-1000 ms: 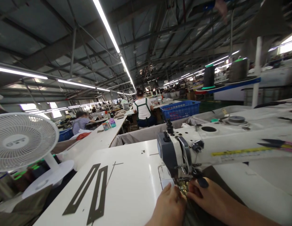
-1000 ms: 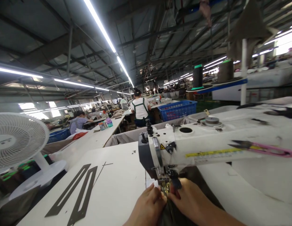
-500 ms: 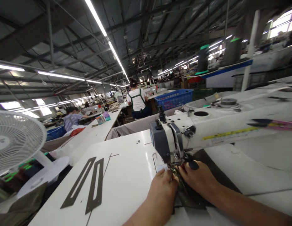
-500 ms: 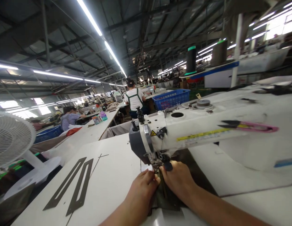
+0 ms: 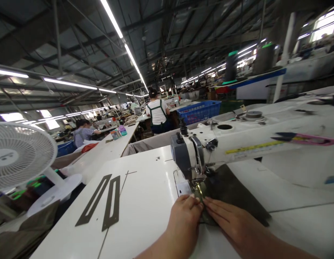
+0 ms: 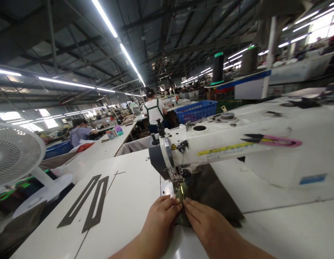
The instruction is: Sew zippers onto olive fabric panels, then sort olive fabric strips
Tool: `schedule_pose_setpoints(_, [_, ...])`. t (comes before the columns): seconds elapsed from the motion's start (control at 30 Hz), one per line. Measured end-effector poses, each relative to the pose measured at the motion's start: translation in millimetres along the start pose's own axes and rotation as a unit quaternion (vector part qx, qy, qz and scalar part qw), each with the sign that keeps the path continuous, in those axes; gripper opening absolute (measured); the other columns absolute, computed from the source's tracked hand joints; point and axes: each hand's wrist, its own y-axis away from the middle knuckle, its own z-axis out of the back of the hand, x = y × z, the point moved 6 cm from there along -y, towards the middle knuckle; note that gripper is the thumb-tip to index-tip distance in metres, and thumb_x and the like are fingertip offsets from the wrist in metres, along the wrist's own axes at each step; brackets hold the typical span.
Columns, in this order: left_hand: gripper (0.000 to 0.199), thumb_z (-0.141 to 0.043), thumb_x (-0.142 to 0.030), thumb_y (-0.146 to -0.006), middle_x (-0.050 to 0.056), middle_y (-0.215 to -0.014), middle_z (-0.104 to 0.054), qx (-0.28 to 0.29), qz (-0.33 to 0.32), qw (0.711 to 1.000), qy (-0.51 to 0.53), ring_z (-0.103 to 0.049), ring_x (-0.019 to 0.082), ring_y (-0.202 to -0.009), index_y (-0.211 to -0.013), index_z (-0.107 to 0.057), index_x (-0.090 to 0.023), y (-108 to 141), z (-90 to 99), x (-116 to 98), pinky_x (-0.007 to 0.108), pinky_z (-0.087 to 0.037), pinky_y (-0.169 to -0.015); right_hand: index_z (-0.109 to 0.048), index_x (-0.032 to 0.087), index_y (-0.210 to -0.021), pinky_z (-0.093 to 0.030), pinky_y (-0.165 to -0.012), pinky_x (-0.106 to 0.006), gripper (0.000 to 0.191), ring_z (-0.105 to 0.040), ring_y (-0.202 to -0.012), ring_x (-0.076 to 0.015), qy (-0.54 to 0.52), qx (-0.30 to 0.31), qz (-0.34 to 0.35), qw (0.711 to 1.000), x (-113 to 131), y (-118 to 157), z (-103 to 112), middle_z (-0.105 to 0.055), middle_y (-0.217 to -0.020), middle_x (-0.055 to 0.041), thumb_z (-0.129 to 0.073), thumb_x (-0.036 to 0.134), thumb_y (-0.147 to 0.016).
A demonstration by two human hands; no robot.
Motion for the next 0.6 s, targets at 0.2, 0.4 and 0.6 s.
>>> schedule_pose_setpoints(0.2, [0.015,-0.047,-0.010,-0.087,0.006,-0.091,-0.068,-0.018,-0.054,0.998,-0.031,-0.065,0.016,-0.085,-0.091,-0.061,-0.015,-4,3.6,-4,0.034,-0.052,-0.089,-0.069,0.007,-0.095,-0.055,-0.081,-0.024,0.047,-0.066,-0.091,-0.0170,-0.008,-0.013,-0.020,1.000,-3,-7,-11,-0.070,-0.098,-0.0107,-0.031,-0.005,-0.071])
schedule_pose_setpoints(0.4, [0.018,-0.043,-0.009,-0.088,0.007,-0.084,-0.067,-0.039,-0.075,0.996,-0.021,-0.064,0.017,-0.076,-0.089,-0.060,-0.013,-9,4.2,3,0.036,-0.053,-0.085,-0.068,0.004,-0.095,-0.054,-0.083,-0.026,0.045,-0.066,-0.091,-0.0191,-0.025,0.004,-0.028,0.999,-8,-13,-18,-0.069,-0.099,-0.0125,-0.031,-0.005,-0.071])
schedule_pose_setpoints(0.6, [0.013,-0.050,-0.009,-0.083,0.009,-0.080,-0.064,-0.007,-0.034,0.999,-0.029,-0.061,0.021,-0.076,-0.088,-0.061,-0.013,-16,-4.4,15,0.035,-0.056,-0.071,-0.064,0.005,-0.106,-0.051,-0.090,-0.026,0.051,-0.062,-0.101,-0.0174,-0.036,0.043,-0.035,0.998,-20,-12,-34,-0.065,-0.110,-0.0127,-0.032,-0.007,-0.069])
